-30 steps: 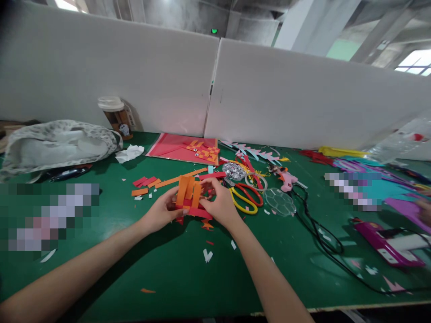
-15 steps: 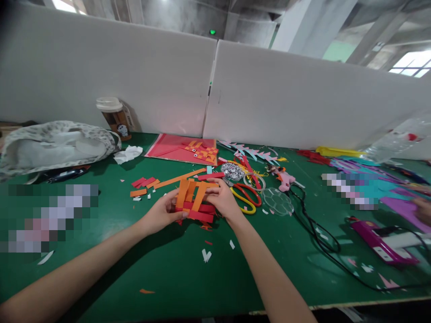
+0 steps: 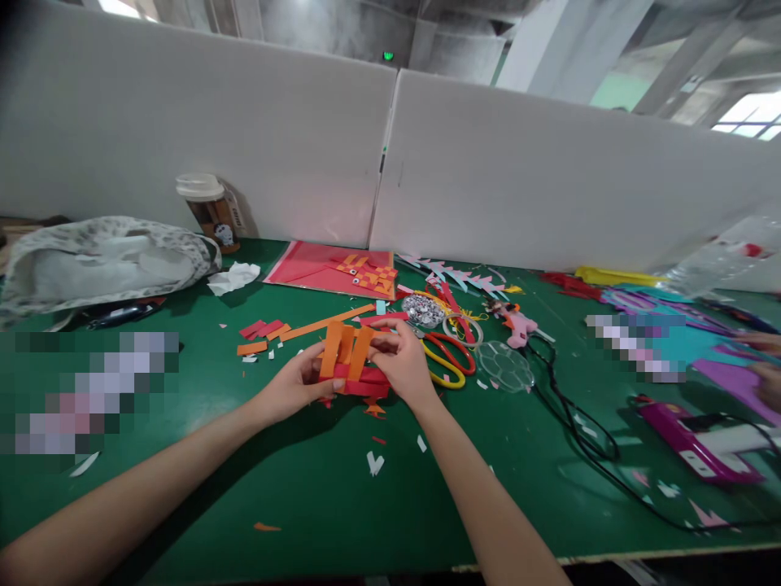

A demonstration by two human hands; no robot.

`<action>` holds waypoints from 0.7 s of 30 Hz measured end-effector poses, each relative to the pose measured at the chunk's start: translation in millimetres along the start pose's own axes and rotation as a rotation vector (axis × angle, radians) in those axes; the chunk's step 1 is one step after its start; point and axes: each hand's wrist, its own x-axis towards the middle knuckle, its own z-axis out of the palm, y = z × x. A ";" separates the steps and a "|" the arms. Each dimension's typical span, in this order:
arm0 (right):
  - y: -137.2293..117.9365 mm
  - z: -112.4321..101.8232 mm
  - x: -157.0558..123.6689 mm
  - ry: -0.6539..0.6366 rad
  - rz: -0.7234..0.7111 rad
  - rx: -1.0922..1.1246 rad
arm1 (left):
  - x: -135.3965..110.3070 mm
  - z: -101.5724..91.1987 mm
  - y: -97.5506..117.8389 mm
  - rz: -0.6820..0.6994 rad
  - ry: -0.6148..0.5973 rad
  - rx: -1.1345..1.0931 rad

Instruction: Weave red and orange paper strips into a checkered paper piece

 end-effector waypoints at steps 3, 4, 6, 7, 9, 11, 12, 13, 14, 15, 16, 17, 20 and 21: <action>-0.4 0.5 -1.0 -0.010 -0.019 -0.010 | -0.7 0.7 2.3 -0.046 0.027 0.011; -0.1 0.4 -1.2 -0.014 -0.026 -0.015 | -0.9 0.8 2.8 -0.053 0.031 0.016; 0.3 -0.3 -1.4 -0.026 -0.032 -0.019 | -1.1 0.6 3.3 -0.054 0.039 0.027; 0.0 -1.1 -1.3 -0.034 -0.028 -0.012 | -1.1 0.3 3.3 -0.055 0.048 0.031; -2.4 -3.5 -1.0 -0.061 0.008 0.015 | -0.8 -0.4 3.0 -0.057 0.070 0.035; -6.5 -6.4 -0.9 -0.104 0.077 0.056 | -0.3 -0.9 2.9 -0.054 0.085 0.031; -8.5 -7.7 -0.9 -0.134 0.108 0.075 | -0.1 -1.0 3.0 -0.049 0.090 0.028; -10.1 -8.6 -1.0 -0.166 0.127 0.089 | 0.1 -1.0 3.2 -0.044 0.094 0.025; -11.0 -9.2 -1.1 -0.189 0.130 0.093 | 0.1 -0.8 3.5 -0.041 0.096 0.021; -11.0 -9.3 -1.3 -0.202 0.120 0.084 | 0.1 -0.5 3.9 -0.041 0.096 0.018; -10.2 -8.9 -1.5 -0.203 0.103 0.060 | 0.1 -0.3 4.3 -0.044 0.095 0.014; -8.6 -8.3 -1.7 -0.194 0.085 0.027 | 0.0 -0.1 4.6 -0.049 0.095 0.012; -2.6 -5.6 -2.0 -0.147 0.057 -0.065 | 0.1 0.1 5.6 -0.063 0.093 0.017; -1.1 -4.7 -2.2 -0.137 0.050 -0.077 | 0.3 0.0 5.9 -0.066 0.092 0.020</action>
